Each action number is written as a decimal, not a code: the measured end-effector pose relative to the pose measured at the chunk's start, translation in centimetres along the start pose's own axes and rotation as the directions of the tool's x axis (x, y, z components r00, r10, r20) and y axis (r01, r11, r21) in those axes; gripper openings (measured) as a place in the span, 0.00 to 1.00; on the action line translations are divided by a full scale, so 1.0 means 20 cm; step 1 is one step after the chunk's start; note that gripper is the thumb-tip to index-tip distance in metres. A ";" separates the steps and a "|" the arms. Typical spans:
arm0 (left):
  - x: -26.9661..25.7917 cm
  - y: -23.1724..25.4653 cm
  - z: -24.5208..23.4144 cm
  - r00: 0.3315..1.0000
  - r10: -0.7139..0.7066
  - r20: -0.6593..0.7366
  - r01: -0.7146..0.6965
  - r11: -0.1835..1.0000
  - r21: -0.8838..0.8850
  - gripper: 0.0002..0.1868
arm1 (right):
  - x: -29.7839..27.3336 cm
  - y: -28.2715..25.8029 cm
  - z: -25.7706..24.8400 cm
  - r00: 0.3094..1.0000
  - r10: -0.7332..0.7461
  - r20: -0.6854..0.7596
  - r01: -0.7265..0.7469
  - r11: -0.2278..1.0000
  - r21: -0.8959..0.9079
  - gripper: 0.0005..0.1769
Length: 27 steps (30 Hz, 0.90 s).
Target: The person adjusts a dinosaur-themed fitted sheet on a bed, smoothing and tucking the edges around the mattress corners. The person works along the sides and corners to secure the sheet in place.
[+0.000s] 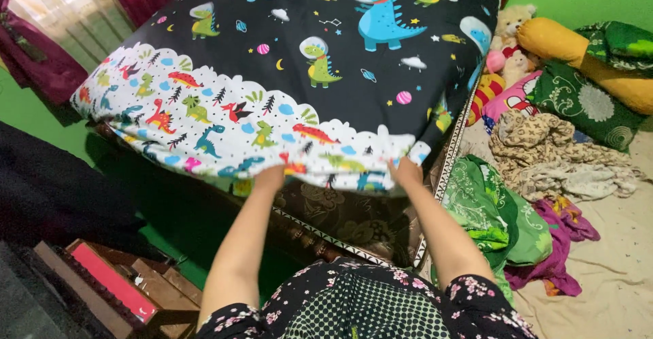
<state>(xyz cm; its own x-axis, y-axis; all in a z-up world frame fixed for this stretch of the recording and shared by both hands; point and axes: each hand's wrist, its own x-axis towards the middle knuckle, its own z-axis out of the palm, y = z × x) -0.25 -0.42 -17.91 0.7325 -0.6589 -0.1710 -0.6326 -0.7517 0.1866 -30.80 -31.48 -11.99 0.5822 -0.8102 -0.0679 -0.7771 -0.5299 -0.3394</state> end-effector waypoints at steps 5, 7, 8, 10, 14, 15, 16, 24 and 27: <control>-0.23 0.11 -0.82 0.923 0.112 -0.369 -0.176 0.974 -0.144 0.27 | 0.26 -0.17 -0.47 0.810 -0.169 -0.561 0.327 0.925 0.194 0.23; -0.26 0.12 -0.91 0.868 0.110 -0.484 -0.212 0.964 -0.161 0.28 | 0.21 -0.27 -0.63 0.659 -0.218 -0.719 0.469 0.867 0.167 0.19; -0.29 0.13 -0.90 0.875 0.106 -0.472 -0.218 0.957 -0.190 0.29 | 0.17 -0.31 -0.67 0.639 -0.231 -0.733 0.495 0.854 0.162 0.17; -0.28 0.13 -0.80 0.880 0.104 -0.463 -0.225 0.950 -0.216 0.30 | 0.15 -0.29 -0.61 0.616 -0.241 -0.750 0.521 0.839 0.157 0.16; -0.25 0.12 -0.35 0.989 0.064 -0.131 -0.080 0.989 -0.123 0.28 | 0.15 -0.05 -0.17 0.921 -0.190 -0.339 0.193 0.981 -0.027 0.30; -0.26 0.11 -0.24 0.996 0.062 -0.063 -0.065 0.997 -0.035 0.26 | 0.15 0.01 -0.05 0.996 -0.072 -0.058 0.066 0.993 -0.096 0.37; -0.21 0.06 -0.09 0.996 0.062 -0.068 -0.065 0.997 -0.035 0.26 | 0.14 0.08 0.06 0.995 -0.075 -0.063 0.069 0.993 -0.096 0.37; -0.27 0.06 -0.17 0.997 0.076 -0.001 -0.076 0.997 -0.022 0.21 | 0.04 0.07 0.05 0.998 0.032 0.061 -0.036 0.997 0.071 0.42; -0.34 0.09 -0.53 0.962 0.148 -0.229 -0.178 0.977 -0.114 0.26 | 0.14 0.00 -0.17 0.928 -0.137 -0.346 0.233 0.939 0.253 0.30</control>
<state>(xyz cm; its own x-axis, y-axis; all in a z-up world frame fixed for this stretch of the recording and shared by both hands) -3.69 2.95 -6.15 0.6686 -0.7387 0.0849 -0.7198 -0.6144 0.3233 -29.86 -34.59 -9.01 0.5641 -0.7661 0.3079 -0.5341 -0.6229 -0.5716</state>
